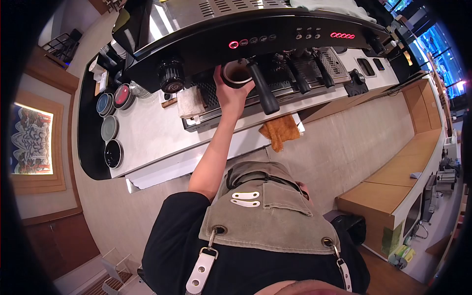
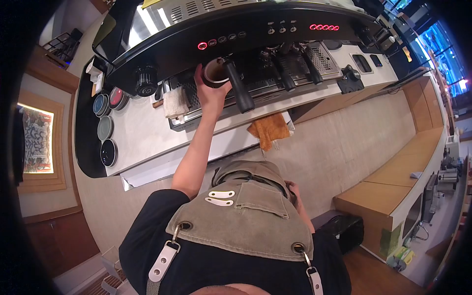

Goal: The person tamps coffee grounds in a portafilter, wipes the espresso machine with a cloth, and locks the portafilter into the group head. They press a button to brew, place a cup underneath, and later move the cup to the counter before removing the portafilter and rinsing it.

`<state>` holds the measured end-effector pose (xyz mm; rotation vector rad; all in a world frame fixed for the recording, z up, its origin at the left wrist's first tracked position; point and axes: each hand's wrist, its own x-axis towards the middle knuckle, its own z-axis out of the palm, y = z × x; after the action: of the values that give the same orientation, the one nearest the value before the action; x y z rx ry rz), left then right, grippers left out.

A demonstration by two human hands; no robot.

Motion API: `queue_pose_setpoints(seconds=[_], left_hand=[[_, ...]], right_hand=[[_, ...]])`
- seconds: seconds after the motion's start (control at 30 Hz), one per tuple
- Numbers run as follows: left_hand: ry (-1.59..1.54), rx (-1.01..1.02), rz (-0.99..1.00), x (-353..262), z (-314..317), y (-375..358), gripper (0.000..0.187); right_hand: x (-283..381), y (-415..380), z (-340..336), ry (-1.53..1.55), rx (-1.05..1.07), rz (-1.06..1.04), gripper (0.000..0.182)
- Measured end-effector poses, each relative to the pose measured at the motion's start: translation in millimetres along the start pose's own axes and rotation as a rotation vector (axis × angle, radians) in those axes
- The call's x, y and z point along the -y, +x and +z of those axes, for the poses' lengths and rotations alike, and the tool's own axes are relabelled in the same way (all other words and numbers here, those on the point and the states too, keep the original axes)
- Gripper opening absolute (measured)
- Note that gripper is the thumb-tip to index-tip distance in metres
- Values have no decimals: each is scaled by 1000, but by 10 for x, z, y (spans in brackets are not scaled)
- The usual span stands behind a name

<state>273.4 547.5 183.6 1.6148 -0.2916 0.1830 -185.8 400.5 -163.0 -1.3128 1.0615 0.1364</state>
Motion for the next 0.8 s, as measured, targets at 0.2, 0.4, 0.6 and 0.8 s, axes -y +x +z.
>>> queue_pose_setpoints(seconds=[0.2,0.4,0.6,0.8], left_hand=[[77,-2,16,54,0,16,105],[24,8,9,83,43,-20,105],[14,16,-11,-5,35,-45,104],[3,4,-13,25,25,-16,106]], right_hand=[[143,-111,41,62,-12,52,35],[-305,141,-150,290,171,-98,37],[99,-89,-3,106,6,49,35],[4,-49,-21,262,23,44,33]])
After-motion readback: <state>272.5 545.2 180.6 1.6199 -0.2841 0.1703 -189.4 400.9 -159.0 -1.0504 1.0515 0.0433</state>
